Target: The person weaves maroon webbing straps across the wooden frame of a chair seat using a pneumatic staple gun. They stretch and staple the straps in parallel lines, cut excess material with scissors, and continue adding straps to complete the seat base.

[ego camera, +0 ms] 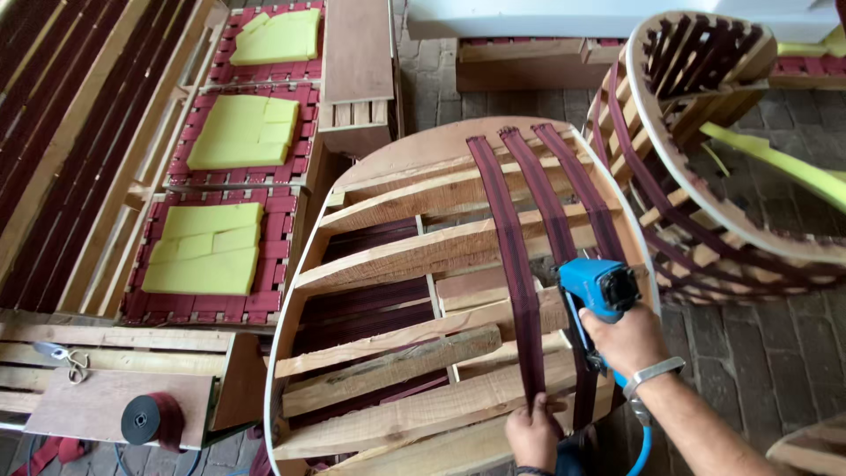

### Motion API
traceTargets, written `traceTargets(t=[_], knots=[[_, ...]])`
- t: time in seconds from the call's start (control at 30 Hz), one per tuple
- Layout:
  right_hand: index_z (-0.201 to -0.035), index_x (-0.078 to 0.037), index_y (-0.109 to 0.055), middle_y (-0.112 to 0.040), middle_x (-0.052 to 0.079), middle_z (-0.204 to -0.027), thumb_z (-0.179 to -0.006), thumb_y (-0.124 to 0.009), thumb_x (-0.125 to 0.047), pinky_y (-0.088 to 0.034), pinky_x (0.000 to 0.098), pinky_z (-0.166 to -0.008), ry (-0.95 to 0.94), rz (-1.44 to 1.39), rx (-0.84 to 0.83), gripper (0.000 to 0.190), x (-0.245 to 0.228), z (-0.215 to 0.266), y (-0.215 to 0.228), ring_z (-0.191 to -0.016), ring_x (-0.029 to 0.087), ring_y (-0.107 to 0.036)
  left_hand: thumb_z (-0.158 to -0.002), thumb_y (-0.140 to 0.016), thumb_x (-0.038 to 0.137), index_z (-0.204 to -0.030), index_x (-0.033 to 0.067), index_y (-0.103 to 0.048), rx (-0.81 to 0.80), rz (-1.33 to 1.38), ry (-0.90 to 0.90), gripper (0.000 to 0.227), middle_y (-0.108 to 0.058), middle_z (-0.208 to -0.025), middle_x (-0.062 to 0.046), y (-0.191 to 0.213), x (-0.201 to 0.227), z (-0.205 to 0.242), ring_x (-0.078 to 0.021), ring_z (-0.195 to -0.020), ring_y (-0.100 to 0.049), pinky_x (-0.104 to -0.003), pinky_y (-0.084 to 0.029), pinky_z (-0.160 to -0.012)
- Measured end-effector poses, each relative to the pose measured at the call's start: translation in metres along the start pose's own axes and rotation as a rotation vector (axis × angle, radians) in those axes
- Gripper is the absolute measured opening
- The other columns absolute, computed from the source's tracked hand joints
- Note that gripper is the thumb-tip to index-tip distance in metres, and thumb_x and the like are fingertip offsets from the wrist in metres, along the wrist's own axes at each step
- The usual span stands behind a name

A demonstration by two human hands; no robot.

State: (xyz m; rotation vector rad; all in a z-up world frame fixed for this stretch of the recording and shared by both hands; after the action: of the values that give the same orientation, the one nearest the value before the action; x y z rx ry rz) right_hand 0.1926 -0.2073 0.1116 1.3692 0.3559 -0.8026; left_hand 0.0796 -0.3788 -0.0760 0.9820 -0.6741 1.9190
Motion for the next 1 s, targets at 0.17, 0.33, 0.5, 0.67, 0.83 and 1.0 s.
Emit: traceTargets(t=[0.17, 0.33, 0.5, 0.67, 0.83, 1.0], knots=[[-0.078, -0.004, -0.074, -0.074, 0.019, -0.072, -0.076, -0.079, -0.032, -0.058, 0.0447, -0.068, 0.195, 0.011, -0.097, 0.029, -0.05, -0.063, -0.004, -0.07, 0.034, -0.075, -0.096, -0.068, 0.034, -0.078, -0.0015, -0.081, 0.039, 0.089, 0.019, 0.041, -0.076, -0.059, -0.002, 0.001, 0.042, -0.045, -0.012, -0.043, -0.053, -0.032, -0.037, -0.042], [-0.072, -0.003, -0.069, -0.07, 0.015, -0.061, -0.083, -0.077, -0.025, -0.054, 0.0408, -0.05, -0.03, -0.152, -0.399, 0.026, -0.127, -0.129, -0.013, -0.05, 0.024, -0.066, -0.096, -0.071, 0.044, -0.077, -0.0017, -0.076, 0.134, -0.254, 0.05, 0.05, -0.073, -0.067, -0.014, 0.022, 0.124, -0.106, -0.0127, -0.047, -0.059, -0.032, -0.046, -0.042], [-0.07, -0.001, -0.066, -0.068, 0.01, -0.06, -0.085, -0.074, -0.016, -0.054, 0.0343, -0.045, 0.021, -0.223, -0.466, 0.023, -0.195, -0.174, -0.015, -0.047, 0.018, -0.064, -0.103, -0.054, 0.039, -0.097, 0.0005, -0.078, -0.088, -0.079, 0.105, 0.046, -0.082, -0.079, -0.011, 0.021, 0.211, -0.131, -0.0122, -0.055, -0.068, -0.031, -0.049, -0.043], [-0.073, 0.001, -0.067, -0.066, 0.007, -0.059, -0.088, -0.074, -0.018, -0.052, 0.0321, -0.045, 0.036, -0.127, -0.466, 0.026, -0.232, -0.224, -0.026, -0.047, 0.017, -0.063, -0.102, -0.052, 0.042, -0.104, 0.0052, -0.077, -0.108, -0.221, 0.151, 0.044, -0.078, -0.078, -0.007, -0.002, 0.267, -0.157, -0.0166, -0.048, -0.057, -0.032, -0.045, -0.039], [-0.074, -0.003, -0.064, -0.064, 0.006, -0.061, -0.087, -0.075, -0.015, -0.049, 0.0323, -0.041, -0.033, -0.351, -0.442, 0.021, -0.259, -0.273, -0.038, -0.045, 0.015, -0.058, -0.102, -0.054, 0.045, -0.106, 0.0074, -0.078, -0.148, -0.196, 0.112, 0.045, -0.076, -0.075, -0.004, 0.001, 0.305, -0.201, -0.0109, -0.05, -0.055, -0.031, -0.044, -0.039], [-0.075, -0.005, -0.062, -0.061, 0.005, -0.059, -0.089, -0.073, -0.015, -0.047, 0.0306, -0.043, -0.154, -0.346, -0.469, 0.02, -0.28, -0.276, -0.038, -0.045, 0.014, -0.055, -0.1, -0.06, 0.051, -0.098, 0.0096, -0.084, -0.128, -0.268, 0.094, 0.048, -0.071, -0.067, -0.004, 0.006, 0.31, -0.216, -0.0083, -0.053, -0.059, -0.025, -0.049, -0.048]])
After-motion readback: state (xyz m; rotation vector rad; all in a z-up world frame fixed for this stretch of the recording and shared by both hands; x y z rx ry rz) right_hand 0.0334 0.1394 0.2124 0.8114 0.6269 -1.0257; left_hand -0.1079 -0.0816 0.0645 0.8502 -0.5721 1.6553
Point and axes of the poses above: each hand's wrist, its own z-axis away from the middle knuckle, its own y-axis out of the back of the hand, x = y × z, the point moved 2 cm from there along -z, towards the middle knuckle
